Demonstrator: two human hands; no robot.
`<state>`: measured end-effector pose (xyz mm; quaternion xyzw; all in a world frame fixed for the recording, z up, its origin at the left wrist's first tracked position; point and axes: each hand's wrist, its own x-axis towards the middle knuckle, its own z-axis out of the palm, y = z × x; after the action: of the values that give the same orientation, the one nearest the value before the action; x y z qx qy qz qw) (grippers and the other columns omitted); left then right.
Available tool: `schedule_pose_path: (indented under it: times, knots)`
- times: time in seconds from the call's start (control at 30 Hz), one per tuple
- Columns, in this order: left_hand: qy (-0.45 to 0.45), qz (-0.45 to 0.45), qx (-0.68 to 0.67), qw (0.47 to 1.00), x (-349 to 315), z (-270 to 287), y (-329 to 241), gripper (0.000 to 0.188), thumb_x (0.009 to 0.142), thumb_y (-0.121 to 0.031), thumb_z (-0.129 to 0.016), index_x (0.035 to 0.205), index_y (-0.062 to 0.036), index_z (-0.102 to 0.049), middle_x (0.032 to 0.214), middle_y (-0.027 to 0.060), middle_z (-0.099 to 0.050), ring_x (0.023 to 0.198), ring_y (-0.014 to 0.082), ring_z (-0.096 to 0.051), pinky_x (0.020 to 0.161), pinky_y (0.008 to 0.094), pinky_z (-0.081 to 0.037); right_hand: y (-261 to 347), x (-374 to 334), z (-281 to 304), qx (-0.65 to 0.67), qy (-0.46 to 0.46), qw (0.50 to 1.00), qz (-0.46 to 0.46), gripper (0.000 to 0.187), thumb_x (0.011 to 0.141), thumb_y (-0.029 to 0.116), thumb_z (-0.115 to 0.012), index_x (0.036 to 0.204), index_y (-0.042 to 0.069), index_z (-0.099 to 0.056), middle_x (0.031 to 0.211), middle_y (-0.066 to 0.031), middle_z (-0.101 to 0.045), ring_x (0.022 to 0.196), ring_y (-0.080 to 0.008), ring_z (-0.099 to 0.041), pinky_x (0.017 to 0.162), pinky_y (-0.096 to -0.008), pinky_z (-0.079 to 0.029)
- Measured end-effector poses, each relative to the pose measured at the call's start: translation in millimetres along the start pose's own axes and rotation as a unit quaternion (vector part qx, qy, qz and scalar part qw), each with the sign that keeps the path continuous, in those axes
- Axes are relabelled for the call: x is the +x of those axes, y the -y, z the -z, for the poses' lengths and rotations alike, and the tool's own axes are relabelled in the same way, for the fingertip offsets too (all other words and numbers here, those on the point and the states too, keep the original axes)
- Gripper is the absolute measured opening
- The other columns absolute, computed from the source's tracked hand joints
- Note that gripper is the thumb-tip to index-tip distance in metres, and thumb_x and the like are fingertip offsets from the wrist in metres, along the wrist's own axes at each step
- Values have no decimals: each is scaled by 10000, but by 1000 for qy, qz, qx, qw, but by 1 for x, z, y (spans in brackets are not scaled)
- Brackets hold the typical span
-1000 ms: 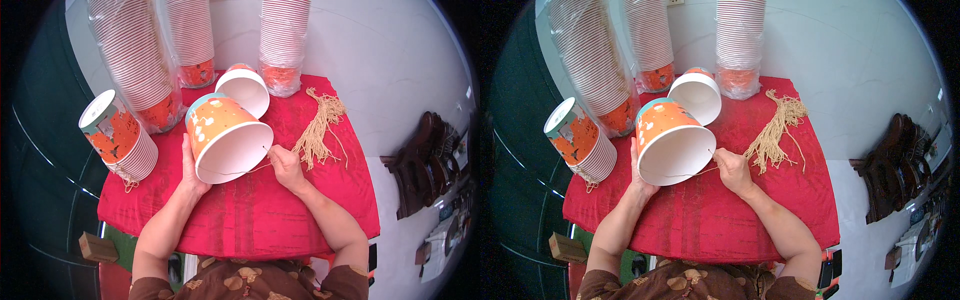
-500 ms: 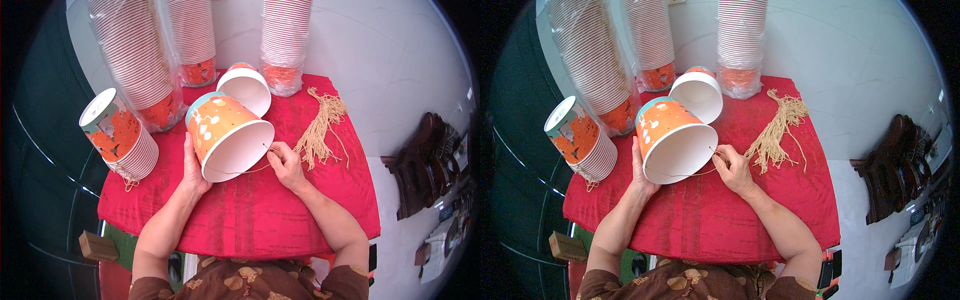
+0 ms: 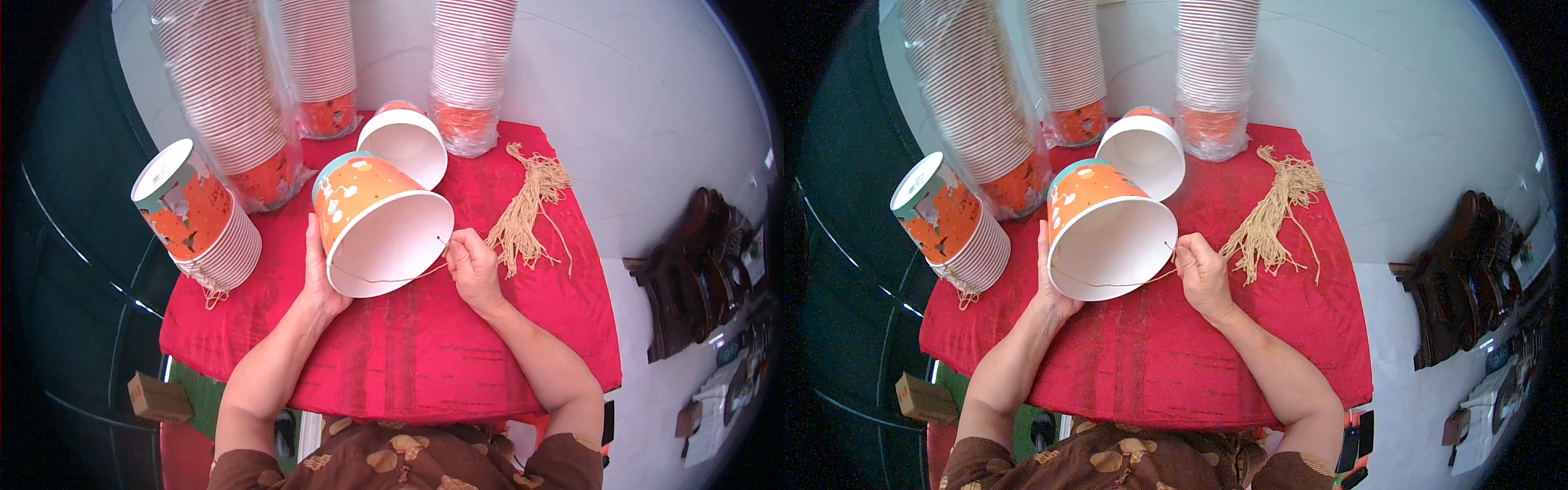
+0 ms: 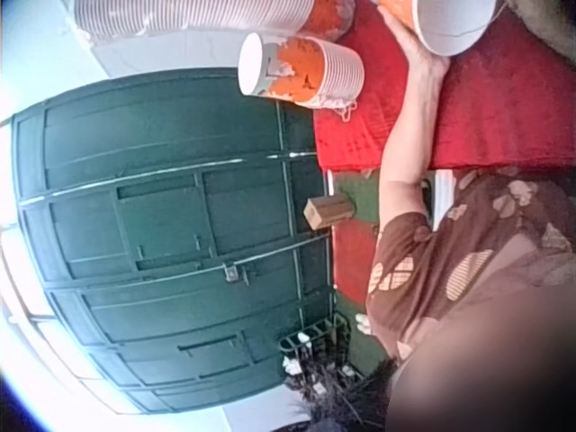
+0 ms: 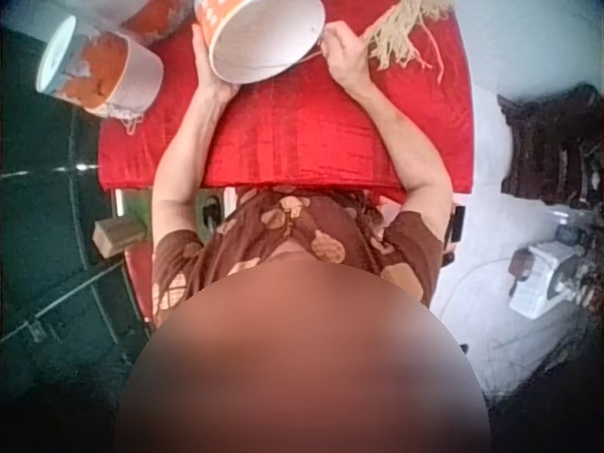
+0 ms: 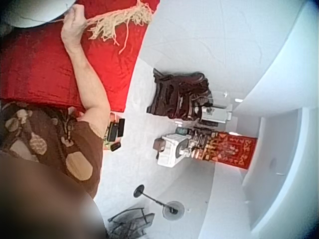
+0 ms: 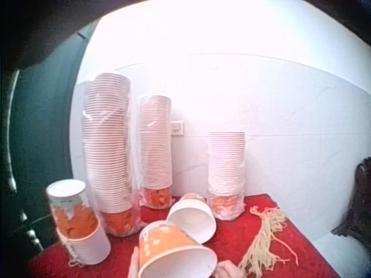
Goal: Attaching elastic strings to paper cups by threading them through pre-made holes to create party hats.
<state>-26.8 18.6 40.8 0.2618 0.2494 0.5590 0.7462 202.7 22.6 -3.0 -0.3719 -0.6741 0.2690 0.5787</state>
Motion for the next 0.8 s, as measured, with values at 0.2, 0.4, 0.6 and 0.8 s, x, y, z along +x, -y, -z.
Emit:
schedule_pose_path:
  times: [0.2,0.4,0.6,0.8]
  knots:
    - [0,12,-18,1000,0,3,4,847,855,-780,-394,1440,-168,-400,1426,74,-479,1289,258,-483,1048,469,-435,2,0,-1,86,-2,995,-43,159,1027,155,-478,945,38,-547,642,19,-492,520,-42,-426,457,-196,-343]
    - [-1,4,-18,1000,2,6,5,840,861,-776,-385,1447,-175,-390,1435,73,-472,1295,253,-478,1052,466,-432,-4,0,2,146,21,984,-95,144,1021,128,-465,1005,13,-550,638,8,-506,494,-45,-424,447,-194,-344]
    - [-2,-41,19,999,1,2,6,860,872,-756,-403,1459,-129,-351,1443,89,-459,1309,247,-467,1058,449,-434,-1,2,0,75,-70,992,-80,204,969,66,-476,1145,-24,-528,736,-18,-554,559,-69,-460,491,-226,-399]
    - [-11,-78,52,996,-2,1,12,883,864,-726,-480,1468,-110,-291,1456,100,-427,1330,247,-445,1077,448,-421,27,-2,-6,-101,-61,989,92,230,864,-19,-557,1094,-23,-545,1035,-80,-524,689,-86,-483,597,-244,-418]
